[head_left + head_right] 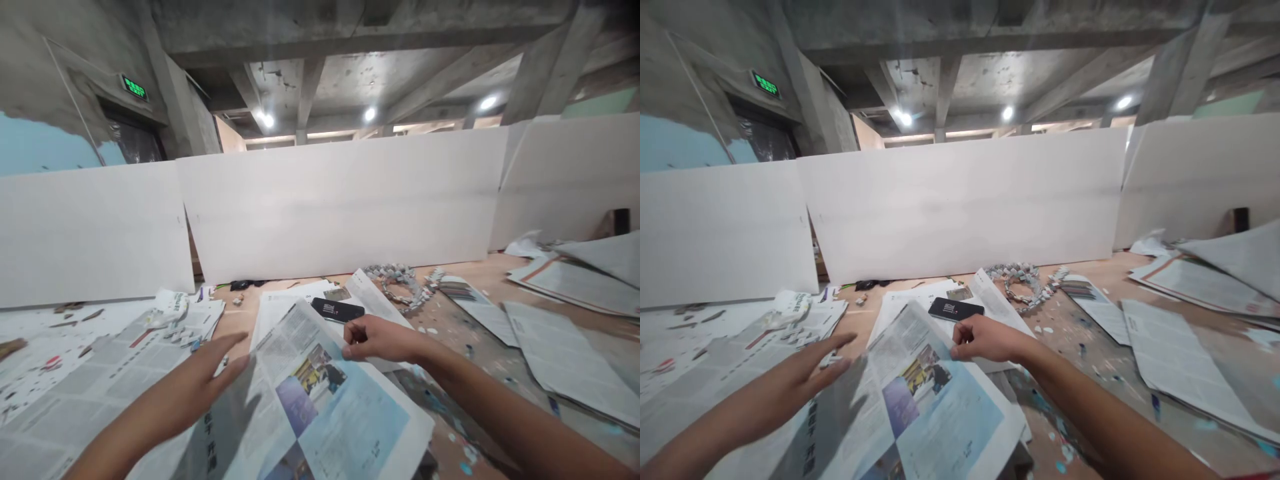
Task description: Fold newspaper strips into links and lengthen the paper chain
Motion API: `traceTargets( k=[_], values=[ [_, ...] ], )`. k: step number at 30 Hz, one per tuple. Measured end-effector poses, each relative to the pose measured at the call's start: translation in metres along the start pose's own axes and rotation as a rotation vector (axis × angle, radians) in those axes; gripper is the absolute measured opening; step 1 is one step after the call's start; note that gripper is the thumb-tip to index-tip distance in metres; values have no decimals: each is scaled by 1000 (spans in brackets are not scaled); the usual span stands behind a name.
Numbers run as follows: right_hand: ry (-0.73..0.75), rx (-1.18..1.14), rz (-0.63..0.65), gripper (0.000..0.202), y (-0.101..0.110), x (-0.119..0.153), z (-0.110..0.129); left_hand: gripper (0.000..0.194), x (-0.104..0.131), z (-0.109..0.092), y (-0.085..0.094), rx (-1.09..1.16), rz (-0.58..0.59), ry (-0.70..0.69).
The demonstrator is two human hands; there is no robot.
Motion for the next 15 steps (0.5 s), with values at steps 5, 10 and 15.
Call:
traceTargets(
  k=[5,10,15],
  values=[
    [100,-36,-18,28,-3,4,15,50,-63,-45,-17,298,135,-96],
    [90,-13,-20,34,-4,5,15,32,-68,-59,-20,326,55,-185],
    [157,-45,-27,37,-5,7,20,28,-54,-77,-21,332,8,-246]
  ],
)
Point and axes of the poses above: each hand's wrist, its own x-axis away from the middle knuckle, its own y-axis out of the back of the hand, z = x × y, the point moved 4 cm from there along -x, towards the middle knuckle, and after that the axes turned 3 degrees about -x, right-handed, at the moved point
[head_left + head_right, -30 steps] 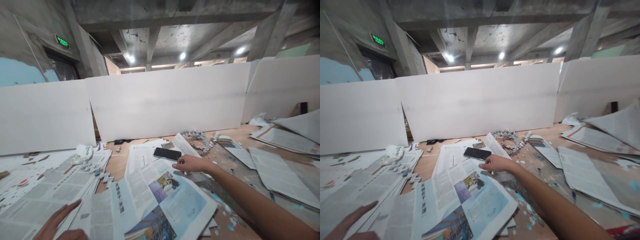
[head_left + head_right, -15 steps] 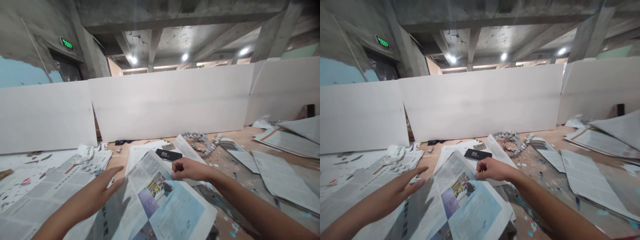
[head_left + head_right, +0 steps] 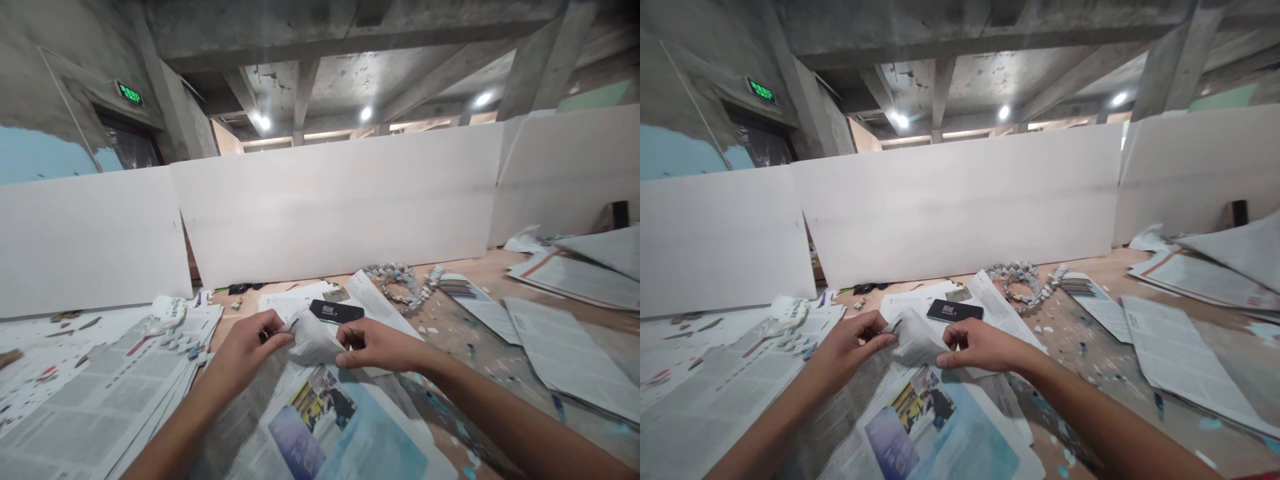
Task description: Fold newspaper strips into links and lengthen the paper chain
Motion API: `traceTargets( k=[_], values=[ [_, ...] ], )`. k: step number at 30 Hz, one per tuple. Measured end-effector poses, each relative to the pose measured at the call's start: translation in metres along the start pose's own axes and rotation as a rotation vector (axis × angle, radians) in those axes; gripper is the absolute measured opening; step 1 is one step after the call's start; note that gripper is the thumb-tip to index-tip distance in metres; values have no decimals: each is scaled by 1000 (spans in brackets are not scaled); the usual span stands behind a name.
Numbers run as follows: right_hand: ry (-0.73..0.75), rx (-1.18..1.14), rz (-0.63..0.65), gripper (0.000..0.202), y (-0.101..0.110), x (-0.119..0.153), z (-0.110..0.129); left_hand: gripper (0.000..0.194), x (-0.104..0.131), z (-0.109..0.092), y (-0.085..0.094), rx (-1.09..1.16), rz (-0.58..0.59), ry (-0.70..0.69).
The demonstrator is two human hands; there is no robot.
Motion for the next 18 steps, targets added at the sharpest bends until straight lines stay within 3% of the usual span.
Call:
traceTargets(
  k=[8,15,18],
  values=[
    [21,-160,-84,43,1,0,3,24,-3,-1,-6,36,-17,-36],
    [21,-211,-79,33,-3,-2,-1,13,-4,2,-10,78,-24,-30],
    [20,-234,-132,33,-4,-1,2,21,-3,7,-14,165,-49,-6]
  ],
)
Point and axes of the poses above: each hand's wrist, its own x-axis away from the middle knuckle, its own y-axis out of the back of the hand, z = x × y, the point moved 4 cm from there along -x, towards the middle knuckle, and after that the axes turned 3 degrees about -x, right-handed, at the moved point
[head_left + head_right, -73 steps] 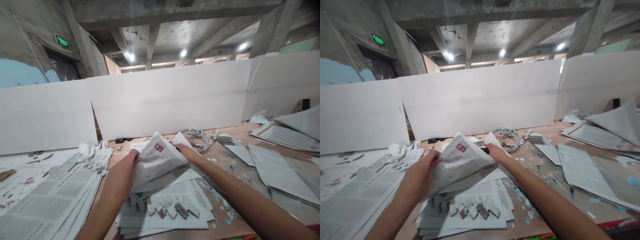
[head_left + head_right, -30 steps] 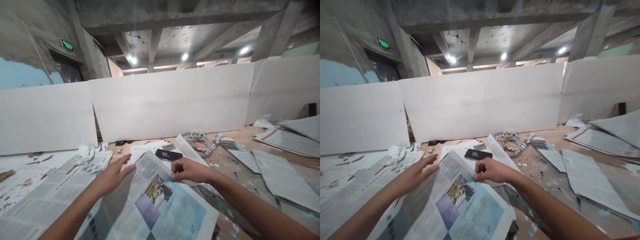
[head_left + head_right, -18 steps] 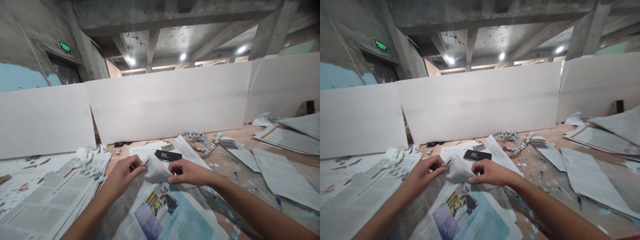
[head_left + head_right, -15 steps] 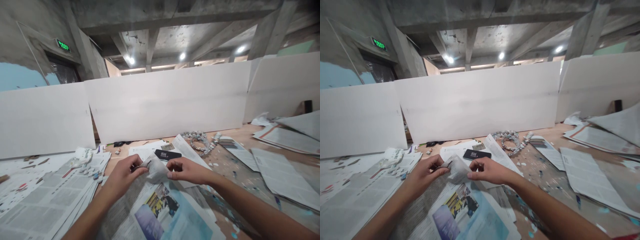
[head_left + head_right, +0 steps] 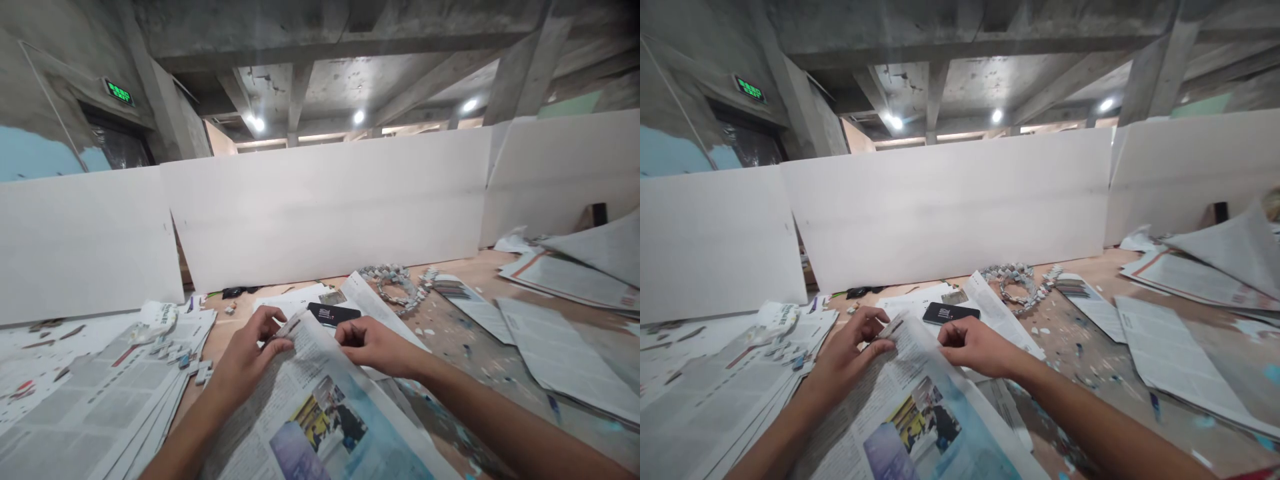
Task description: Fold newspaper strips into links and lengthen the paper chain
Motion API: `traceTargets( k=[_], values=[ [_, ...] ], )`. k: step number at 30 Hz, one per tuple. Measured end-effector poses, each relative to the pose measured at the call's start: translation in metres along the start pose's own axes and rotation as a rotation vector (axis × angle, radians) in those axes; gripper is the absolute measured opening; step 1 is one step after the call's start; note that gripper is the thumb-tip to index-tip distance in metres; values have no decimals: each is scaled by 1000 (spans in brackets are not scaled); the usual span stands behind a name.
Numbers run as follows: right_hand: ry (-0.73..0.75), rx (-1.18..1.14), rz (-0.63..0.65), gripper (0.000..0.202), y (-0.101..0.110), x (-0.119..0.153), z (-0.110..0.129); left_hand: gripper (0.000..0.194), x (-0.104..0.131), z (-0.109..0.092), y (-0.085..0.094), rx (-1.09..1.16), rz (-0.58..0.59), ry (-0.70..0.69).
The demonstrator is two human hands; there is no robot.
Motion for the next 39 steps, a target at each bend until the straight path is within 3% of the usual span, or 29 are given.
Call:
traceTargets(
  k=[9,14,20,24,27,32,39],
  values=[
    [0,-23,-40,33,-3,0,-3,30,-3,13,-11,112,73,4],
    [-12,1,-52,37,-2,-4,-5,31,-2,17,-5,20,231,77],
    [-4,9,0,51,-1,-2,5,27,-3,6,-2,-37,169,57],
    [34,-2,42,48,-6,1,11,16,-6,-12,-2,-31,123,-80],
    [24,89,-74,40,0,5,15,15,1,-17,6,-34,124,-82],
    [3,227,-320,40,33,27,34,25,34,1,35,-133,161,120],
    [-99,49,-559,43,77,70,31,31,67,26,64,-133,250,215]
  ],
)
Point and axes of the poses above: each hand's wrist, its own x-axis away from the middle knuckle, its own y-axis out of the back of the hand, z = x × y, the point moved 4 cm from there along -x, towards the middle knuckle, and after that the axes turned 3 degrees about -x, right-handed, at the moved point
